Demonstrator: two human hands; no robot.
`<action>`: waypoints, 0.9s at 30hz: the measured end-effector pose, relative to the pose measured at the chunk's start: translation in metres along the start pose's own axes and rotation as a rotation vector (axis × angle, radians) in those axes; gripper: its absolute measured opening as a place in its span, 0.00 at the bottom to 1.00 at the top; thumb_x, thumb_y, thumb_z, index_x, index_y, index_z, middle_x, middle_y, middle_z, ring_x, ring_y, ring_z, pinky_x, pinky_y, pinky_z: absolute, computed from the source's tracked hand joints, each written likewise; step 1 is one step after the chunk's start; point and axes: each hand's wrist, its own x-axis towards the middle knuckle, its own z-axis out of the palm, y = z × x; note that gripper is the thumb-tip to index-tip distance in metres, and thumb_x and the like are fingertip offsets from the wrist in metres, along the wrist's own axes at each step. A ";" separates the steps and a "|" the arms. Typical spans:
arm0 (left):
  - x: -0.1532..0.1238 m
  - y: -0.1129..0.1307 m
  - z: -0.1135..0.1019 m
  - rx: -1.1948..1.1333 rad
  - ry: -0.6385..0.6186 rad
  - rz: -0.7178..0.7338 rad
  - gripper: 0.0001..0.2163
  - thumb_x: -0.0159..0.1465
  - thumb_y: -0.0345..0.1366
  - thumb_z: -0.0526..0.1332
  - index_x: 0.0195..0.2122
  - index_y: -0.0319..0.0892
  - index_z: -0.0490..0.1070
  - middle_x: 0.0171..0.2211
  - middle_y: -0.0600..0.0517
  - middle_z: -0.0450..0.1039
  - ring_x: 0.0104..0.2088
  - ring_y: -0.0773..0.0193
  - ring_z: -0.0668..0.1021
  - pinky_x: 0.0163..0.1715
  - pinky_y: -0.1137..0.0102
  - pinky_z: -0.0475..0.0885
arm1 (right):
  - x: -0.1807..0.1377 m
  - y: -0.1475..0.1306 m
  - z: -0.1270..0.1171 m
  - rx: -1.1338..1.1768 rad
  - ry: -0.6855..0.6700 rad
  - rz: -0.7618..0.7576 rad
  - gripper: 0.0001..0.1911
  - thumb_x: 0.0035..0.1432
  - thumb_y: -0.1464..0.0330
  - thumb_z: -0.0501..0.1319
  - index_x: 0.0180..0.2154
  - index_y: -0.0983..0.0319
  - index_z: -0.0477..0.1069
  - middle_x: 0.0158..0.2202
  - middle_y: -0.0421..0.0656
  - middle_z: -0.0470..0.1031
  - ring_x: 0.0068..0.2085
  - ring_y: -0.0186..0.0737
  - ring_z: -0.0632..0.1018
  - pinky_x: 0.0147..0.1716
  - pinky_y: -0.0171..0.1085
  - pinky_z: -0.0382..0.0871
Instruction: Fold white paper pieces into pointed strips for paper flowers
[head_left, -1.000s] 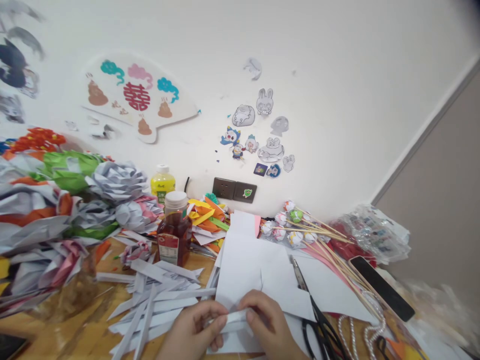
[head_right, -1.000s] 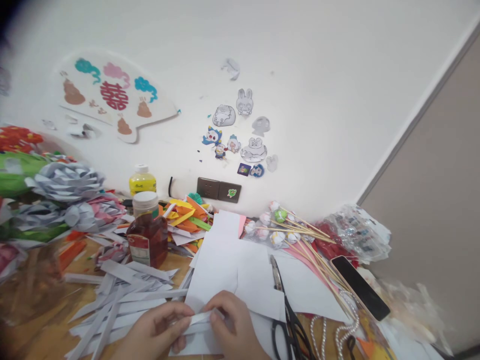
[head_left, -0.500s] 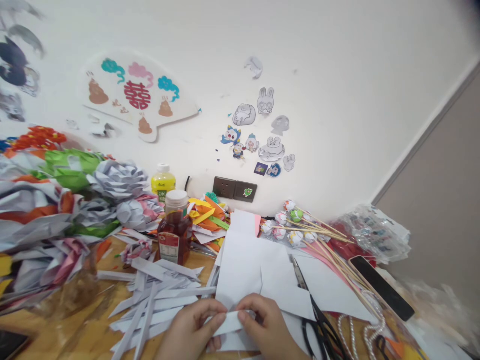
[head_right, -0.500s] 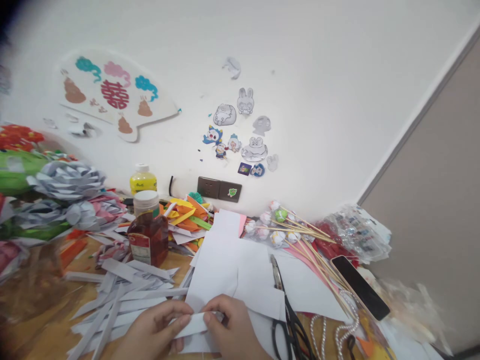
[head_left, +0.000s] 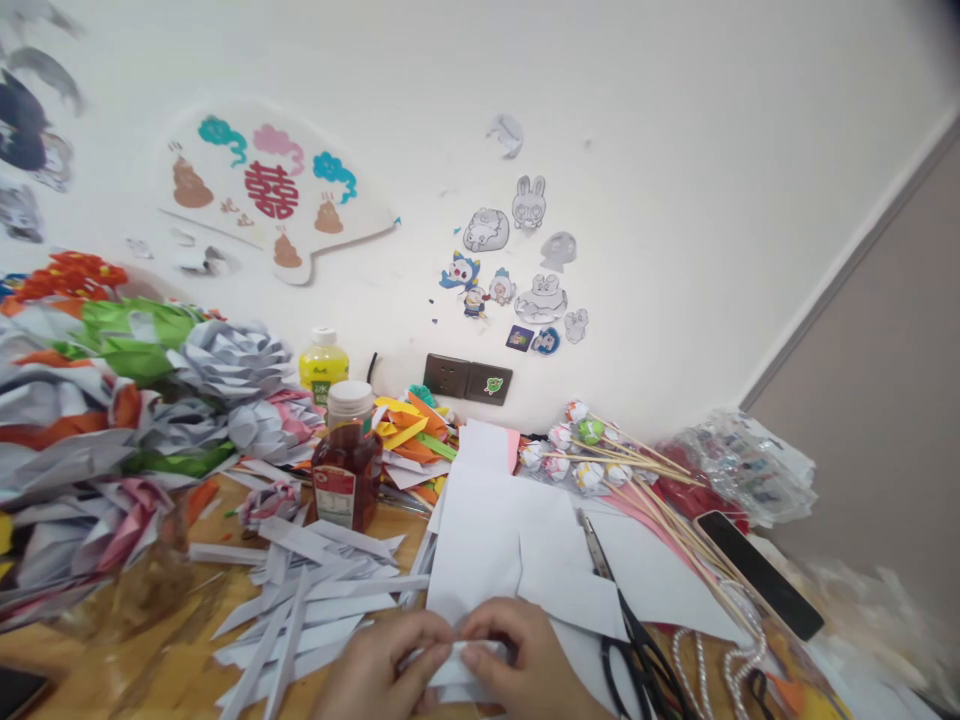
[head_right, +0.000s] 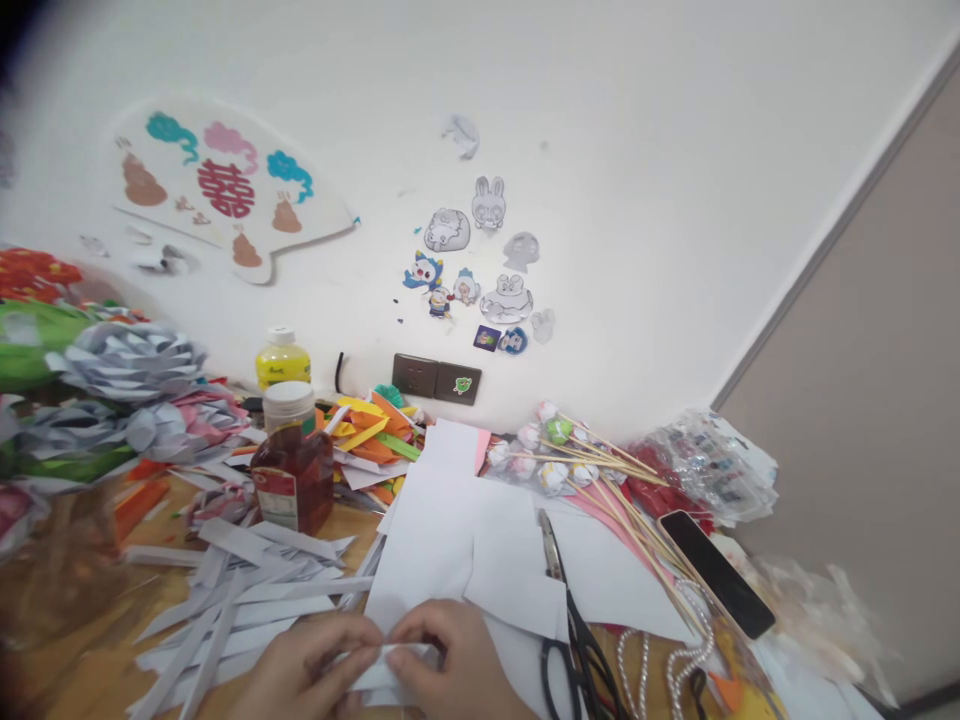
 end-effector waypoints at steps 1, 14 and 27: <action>-0.001 0.000 0.000 0.051 -0.015 0.029 0.08 0.54 0.36 0.56 0.23 0.43 0.73 0.16 0.55 0.71 0.19 0.64 0.73 0.22 0.76 0.66 | 0.000 0.000 0.001 -0.022 -0.008 -0.007 0.08 0.50 0.66 0.59 0.27 0.63 0.73 0.24 0.42 0.73 0.27 0.38 0.72 0.28 0.32 0.62; 0.005 -0.001 0.002 -0.005 -0.081 -0.016 0.13 0.55 0.43 0.55 0.19 0.40 0.66 0.12 0.60 0.59 0.15 0.69 0.66 0.18 0.77 0.61 | -0.001 0.005 0.002 -0.133 0.035 -0.033 0.13 0.53 0.64 0.54 0.22 0.64 0.69 0.21 0.41 0.70 0.25 0.36 0.70 0.25 0.31 0.60; 0.005 0.001 0.002 -0.225 -0.044 -0.196 0.16 0.51 0.50 0.56 0.18 0.43 0.62 0.07 0.63 0.56 0.10 0.72 0.59 0.17 0.76 0.60 | -0.002 0.010 0.000 0.165 -0.022 0.040 0.15 0.58 0.61 0.49 0.34 0.64 0.68 0.18 0.37 0.64 0.19 0.32 0.68 0.21 0.30 0.62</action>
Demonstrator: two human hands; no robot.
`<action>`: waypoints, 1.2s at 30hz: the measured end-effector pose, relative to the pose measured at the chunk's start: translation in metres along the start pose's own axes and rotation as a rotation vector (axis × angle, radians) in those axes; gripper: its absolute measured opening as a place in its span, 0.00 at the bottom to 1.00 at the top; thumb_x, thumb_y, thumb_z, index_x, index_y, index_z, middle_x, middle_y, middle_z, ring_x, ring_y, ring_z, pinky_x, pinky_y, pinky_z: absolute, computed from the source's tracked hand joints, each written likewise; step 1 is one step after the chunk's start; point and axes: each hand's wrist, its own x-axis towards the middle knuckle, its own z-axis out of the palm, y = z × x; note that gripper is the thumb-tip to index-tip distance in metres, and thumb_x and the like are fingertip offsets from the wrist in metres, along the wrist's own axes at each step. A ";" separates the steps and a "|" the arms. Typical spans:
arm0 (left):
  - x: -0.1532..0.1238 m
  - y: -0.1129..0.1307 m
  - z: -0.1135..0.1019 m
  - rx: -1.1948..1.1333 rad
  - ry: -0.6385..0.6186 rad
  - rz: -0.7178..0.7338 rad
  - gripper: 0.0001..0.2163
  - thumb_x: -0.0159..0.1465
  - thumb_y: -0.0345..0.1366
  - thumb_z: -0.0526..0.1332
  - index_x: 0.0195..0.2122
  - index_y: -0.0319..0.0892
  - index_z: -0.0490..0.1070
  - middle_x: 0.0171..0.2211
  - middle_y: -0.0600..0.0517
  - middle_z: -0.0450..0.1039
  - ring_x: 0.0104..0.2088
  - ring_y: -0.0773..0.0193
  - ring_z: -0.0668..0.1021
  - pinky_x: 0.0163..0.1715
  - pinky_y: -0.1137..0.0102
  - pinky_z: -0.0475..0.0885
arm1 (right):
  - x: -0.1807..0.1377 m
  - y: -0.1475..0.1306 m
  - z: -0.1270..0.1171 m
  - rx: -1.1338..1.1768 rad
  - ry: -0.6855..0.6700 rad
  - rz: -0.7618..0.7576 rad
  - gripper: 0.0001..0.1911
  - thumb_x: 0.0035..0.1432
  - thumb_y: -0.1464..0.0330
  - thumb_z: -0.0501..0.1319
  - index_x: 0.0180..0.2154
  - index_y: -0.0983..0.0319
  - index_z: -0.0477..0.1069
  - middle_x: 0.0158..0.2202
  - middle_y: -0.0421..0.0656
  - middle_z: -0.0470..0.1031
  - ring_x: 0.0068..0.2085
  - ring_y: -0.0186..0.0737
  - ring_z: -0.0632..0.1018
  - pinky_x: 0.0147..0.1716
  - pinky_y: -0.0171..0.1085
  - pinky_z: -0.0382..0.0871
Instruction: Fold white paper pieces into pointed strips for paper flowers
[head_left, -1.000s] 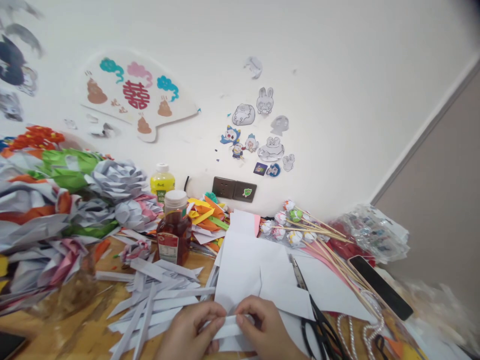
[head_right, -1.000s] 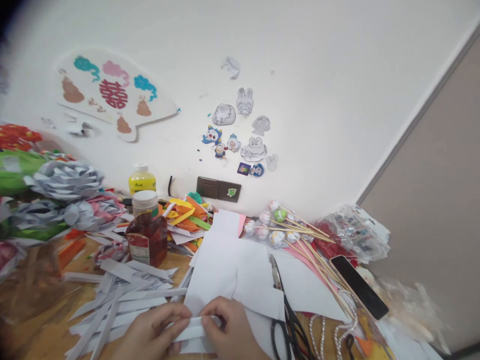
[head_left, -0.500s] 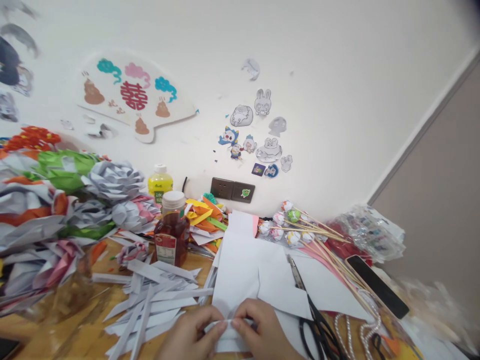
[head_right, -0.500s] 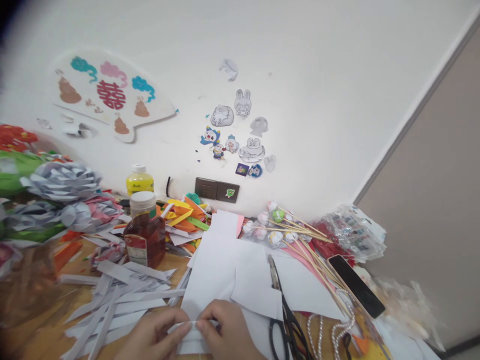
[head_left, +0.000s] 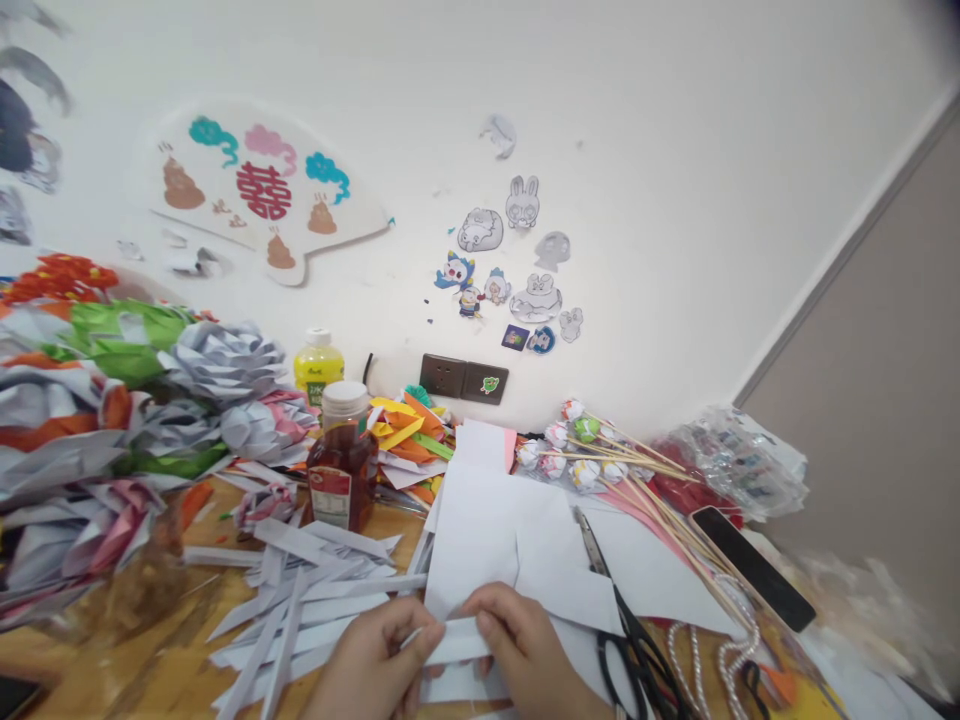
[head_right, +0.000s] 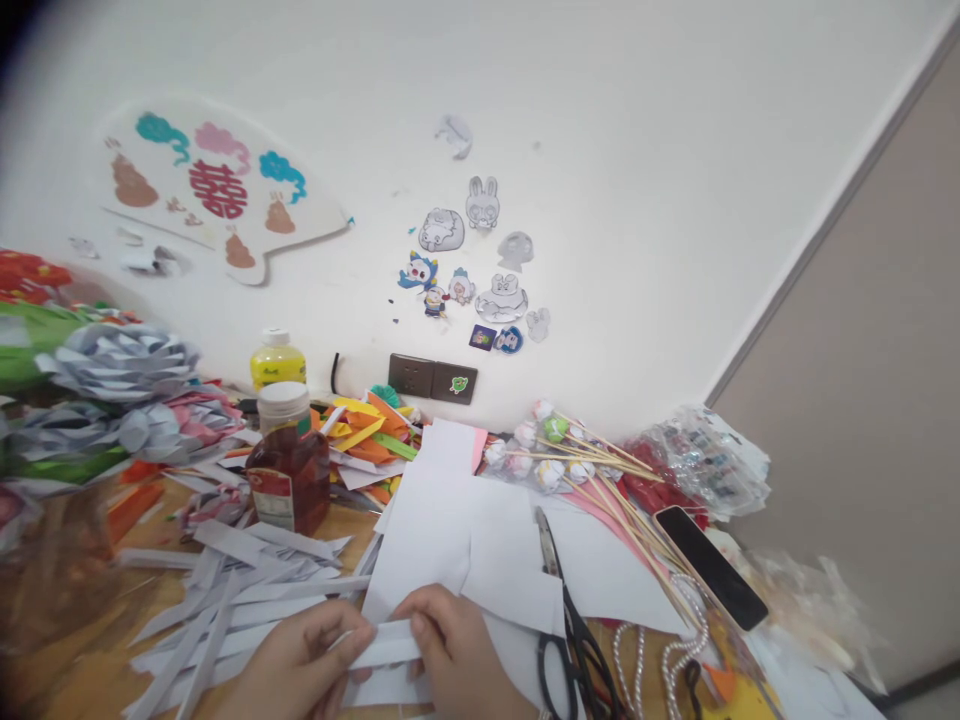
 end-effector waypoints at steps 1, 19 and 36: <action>0.000 -0.001 0.000 -0.019 0.001 -0.004 0.16 0.51 0.50 0.57 0.18 0.43 0.62 0.07 0.63 0.56 0.10 0.72 0.59 0.18 0.75 0.62 | 0.000 0.001 0.000 0.026 -0.005 0.001 0.15 0.59 0.61 0.49 0.35 0.64 0.67 0.18 0.37 0.64 0.19 0.33 0.68 0.21 0.30 0.62; 0.004 -0.004 -0.001 -0.139 -0.015 -0.003 0.13 0.50 0.47 0.60 0.20 0.43 0.64 0.06 0.65 0.56 0.09 0.74 0.59 0.28 0.71 0.70 | 0.003 0.001 -0.001 0.168 -0.059 0.056 0.10 0.51 0.65 0.58 0.34 0.65 0.68 0.23 0.40 0.71 0.24 0.35 0.72 0.23 0.30 0.62; 0.005 0.003 -0.003 -0.228 -0.038 0.029 0.13 0.47 0.43 0.63 0.28 0.39 0.68 0.13 0.60 0.66 0.12 0.73 0.65 0.14 0.78 0.58 | 0.006 0.000 0.001 0.223 -0.002 0.102 0.07 0.50 0.72 0.55 0.32 0.65 0.71 0.22 0.39 0.70 0.22 0.33 0.70 0.21 0.29 0.62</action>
